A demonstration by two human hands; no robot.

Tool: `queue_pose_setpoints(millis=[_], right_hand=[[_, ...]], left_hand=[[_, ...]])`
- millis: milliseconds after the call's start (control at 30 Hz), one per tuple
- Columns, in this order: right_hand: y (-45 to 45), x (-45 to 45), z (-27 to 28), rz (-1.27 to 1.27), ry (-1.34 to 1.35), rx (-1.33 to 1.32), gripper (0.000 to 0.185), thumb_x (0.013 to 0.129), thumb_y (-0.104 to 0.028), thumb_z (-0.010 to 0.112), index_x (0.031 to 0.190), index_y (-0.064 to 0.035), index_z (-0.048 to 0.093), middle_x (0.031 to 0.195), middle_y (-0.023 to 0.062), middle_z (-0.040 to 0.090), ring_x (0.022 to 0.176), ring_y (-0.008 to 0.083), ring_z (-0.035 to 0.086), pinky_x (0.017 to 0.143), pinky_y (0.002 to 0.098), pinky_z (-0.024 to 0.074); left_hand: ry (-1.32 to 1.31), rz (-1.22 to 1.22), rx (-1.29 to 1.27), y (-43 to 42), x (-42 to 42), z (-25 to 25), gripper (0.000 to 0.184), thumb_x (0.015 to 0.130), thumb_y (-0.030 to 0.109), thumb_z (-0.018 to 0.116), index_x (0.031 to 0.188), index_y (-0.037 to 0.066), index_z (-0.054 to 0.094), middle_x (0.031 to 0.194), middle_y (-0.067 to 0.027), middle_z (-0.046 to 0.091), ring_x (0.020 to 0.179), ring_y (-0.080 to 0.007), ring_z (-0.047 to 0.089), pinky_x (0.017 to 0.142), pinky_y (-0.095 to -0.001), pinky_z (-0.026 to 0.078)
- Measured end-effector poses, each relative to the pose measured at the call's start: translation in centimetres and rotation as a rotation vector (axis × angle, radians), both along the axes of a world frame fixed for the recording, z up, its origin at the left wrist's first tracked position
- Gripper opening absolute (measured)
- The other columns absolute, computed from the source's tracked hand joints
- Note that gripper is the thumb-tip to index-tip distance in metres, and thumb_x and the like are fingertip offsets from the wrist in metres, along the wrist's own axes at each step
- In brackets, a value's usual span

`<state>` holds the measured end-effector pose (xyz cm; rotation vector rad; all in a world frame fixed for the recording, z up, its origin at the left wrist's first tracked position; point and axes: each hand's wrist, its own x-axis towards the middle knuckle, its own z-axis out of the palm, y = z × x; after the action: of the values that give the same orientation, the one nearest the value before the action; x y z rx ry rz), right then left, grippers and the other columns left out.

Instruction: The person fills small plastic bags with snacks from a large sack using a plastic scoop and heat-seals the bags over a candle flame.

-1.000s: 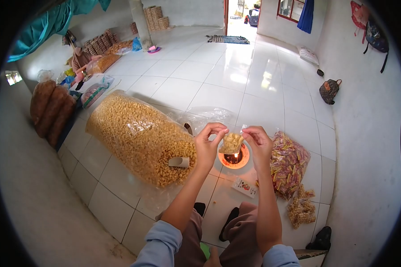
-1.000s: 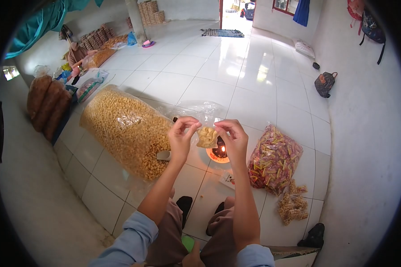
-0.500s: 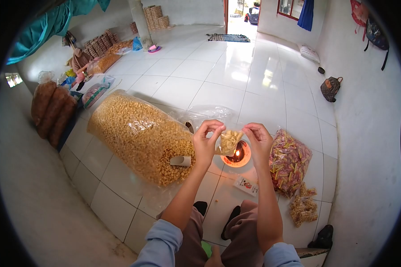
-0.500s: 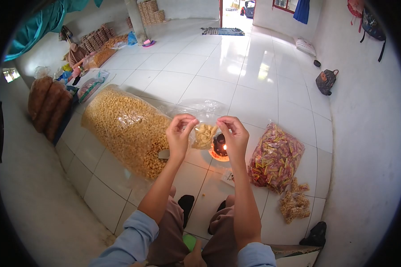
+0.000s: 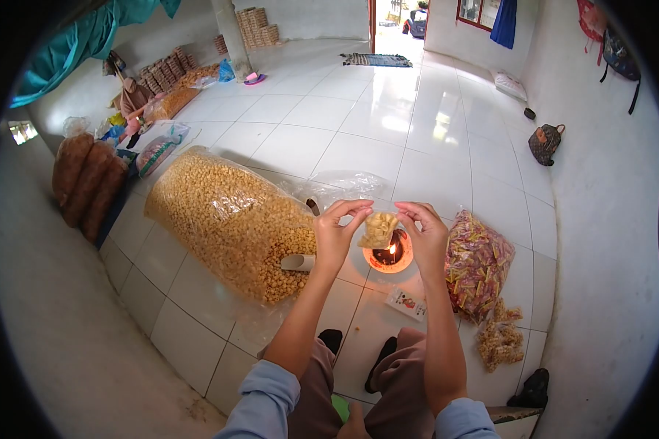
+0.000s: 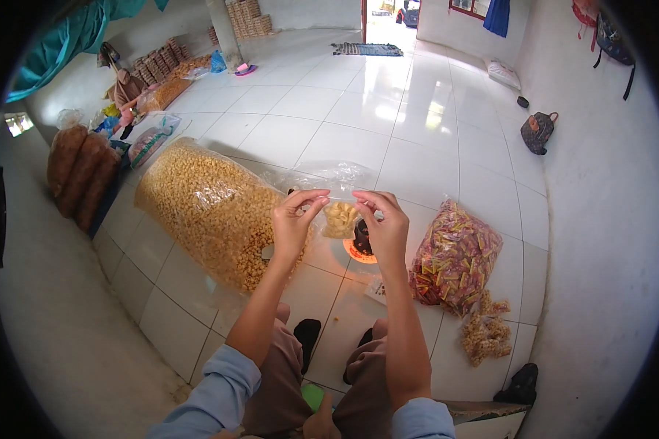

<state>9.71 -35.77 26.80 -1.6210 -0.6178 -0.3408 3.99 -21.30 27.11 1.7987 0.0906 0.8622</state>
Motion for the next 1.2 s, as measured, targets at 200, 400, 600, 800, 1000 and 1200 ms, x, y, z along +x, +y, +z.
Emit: queue_pose_setpoints(millis=[200,400,600,800,1000,1200], right_hand=[[0.3,-0.5,0.3,-0.031,-0.057,-0.094,0.018,0.074,-0.002,0.065,0.092,-0.0058,0.067,0.082,0.0057,0.059,0.068,0.0133,0.053,0.063,0.0248,0.0445],[0.8,-0.3,-0.3,-0.079,-0.144,-0.154,0.011,0.075,-0.003,0.064,0.086,-0.0049,0.066,0.079,0.0051,0.057,0.073,0.0172,0.052,0.060,0.0284,0.0436],[1.0,-0.3,-0.6,-0.178,-0.293,-0.256,0.004,0.077,-0.003,0.062,0.080,-0.0036,0.064,0.080,0.0051,0.054,0.081,0.0216,0.047,0.068,0.0324,0.0422],[0.6,0.1,-1.2,-0.209,-0.392,-0.364,0.002,0.077,-0.003,0.060,0.077,-0.0040,0.061,0.081,0.0044,0.054,0.085,0.0232,0.045,0.074,0.0346,0.0398],[0.6,0.0,-1.1,-0.160,-0.420,-0.383,0.001,0.077,-0.006,0.060,0.078,-0.0065,0.060,0.080,0.0023,0.054,0.085,0.0224,0.045,0.075,0.0352,0.0377],[0.6,-0.1,-1.1,-0.140,-0.447,-0.411,0.003,0.076,-0.006,0.061,0.079,-0.0081,0.060,0.079,0.0016,0.053,0.084,0.0218,0.045,0.075,0.0353,0.0364]], left_hand=[[0.006,0.019,-0.031,0.1,-0.1,0.0,0.015,0.075,0.005,0.068,0.089,0.004,0.069,0.077,-0.0039,0.064,0.069,-0.0084,0.055,0.063,-0.0214,0.043],[0.005,0.082,0.065,0.1,-0.4,0.4,0.015,0.073,0.005,0.069,0.088,0.004,0.069,0.075,-0.0051,0.063,0.066,-0.0104,0.055,0.061,-0.0220,0.044],[-0.048,0.149,0.390,0.6,-0.1,-0.4,0.010,0.071,0.004,0.069,0.080,0.001,0.065,0.073,-0.0080,0.061,0.064,-0.0166,0.055,0.059,-0.0249,0.044],[0.066,0.123,0.435,1.2,-0.1,-0.9,0.013,0.074,0.008,0.068,0.084,0.001,0.062,0.093,-0.0077,0.057,0.085,-0.0186,0.054,0.067,-0.0270,0.044],[-0.018,-0.084,0.216,0.9,0.5,-1.0,0.016,0.076,0.014,0.066,0.089,0.005,0.063,0.095,-0.0070,0.059,0.089,-0.0205,0.054,0.078,-0.0316,0.043],[0.161,-0.179,0.233,1.3,0.5,-1.4,0.013,0.073,0.012,0.066,0.084,0.005,0.065,0.081,-0.0049,0.064,0.085,-0.0177,0.057,0.077,-0.0303,0.044]])
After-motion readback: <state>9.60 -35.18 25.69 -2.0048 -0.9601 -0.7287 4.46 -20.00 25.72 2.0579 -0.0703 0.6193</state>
